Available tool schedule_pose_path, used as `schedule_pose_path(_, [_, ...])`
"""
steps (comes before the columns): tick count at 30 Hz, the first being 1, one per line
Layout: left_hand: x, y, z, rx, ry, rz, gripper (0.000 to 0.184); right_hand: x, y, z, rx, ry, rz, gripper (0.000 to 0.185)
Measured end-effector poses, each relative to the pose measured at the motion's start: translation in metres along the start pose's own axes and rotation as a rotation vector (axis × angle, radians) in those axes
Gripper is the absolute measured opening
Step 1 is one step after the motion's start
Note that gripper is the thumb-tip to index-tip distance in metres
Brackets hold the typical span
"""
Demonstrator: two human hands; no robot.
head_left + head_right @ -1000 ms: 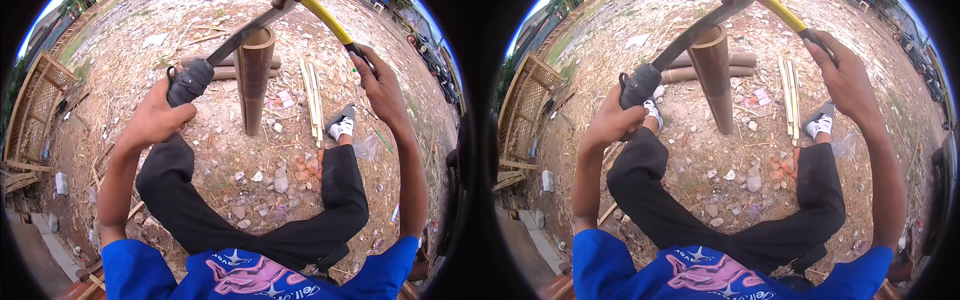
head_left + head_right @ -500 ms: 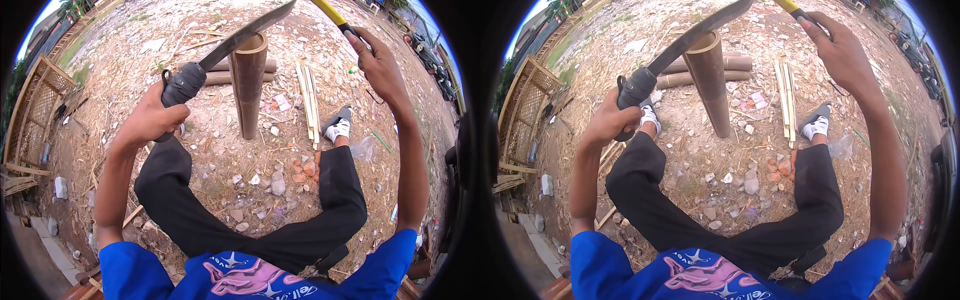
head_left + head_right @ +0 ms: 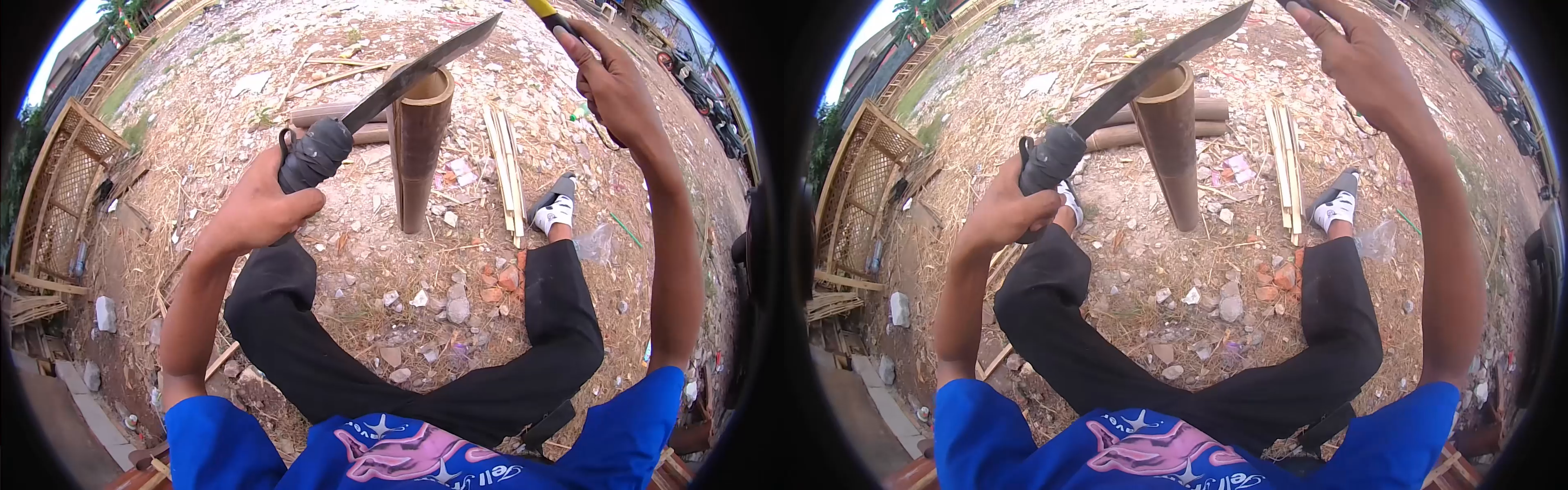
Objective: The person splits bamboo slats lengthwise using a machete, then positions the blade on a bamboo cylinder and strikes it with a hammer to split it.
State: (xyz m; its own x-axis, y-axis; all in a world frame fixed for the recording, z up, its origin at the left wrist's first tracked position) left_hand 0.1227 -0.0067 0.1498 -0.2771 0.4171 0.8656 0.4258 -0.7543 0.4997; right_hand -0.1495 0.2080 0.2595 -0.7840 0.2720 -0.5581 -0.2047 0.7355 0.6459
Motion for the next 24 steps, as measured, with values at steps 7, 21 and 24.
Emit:
schedule_pose_path(7, [-0.016, 0.01, 0.007, 0.078, 0.07, 0.078, 0.044, 0.022, 0.03, 0.017, 0.113, -0.123, -0.128, 0.042])
schedule_pose_path(21, [-0.012, 0.004, 0.008, 0.044, 0.068, 0.071, 0.039, 0.04, 0.004, 0.026, 0.016, -0.115, 0.104, 0.049])
schedule_pose_path(24, [-0.012, 0.003, 0.005, 0.052, 0.053, 0.067, 0.041, 0.031, 0.012, 0.025, -0.031, -0.207, 0.09, 0.051])
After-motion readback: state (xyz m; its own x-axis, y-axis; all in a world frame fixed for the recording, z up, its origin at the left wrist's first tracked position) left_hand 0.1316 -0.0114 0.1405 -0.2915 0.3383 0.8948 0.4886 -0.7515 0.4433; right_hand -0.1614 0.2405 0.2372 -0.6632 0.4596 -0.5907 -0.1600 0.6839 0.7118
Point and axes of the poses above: each hand's wrist, its own z-axis away from the middle knuckle, its own y-axis out of the back of the hand, x = y × z, the point moved 8 cm from there along -z, towards the middle knuckle, and after that the axes turned 4 degrees about -y, right-handed, at the moved point
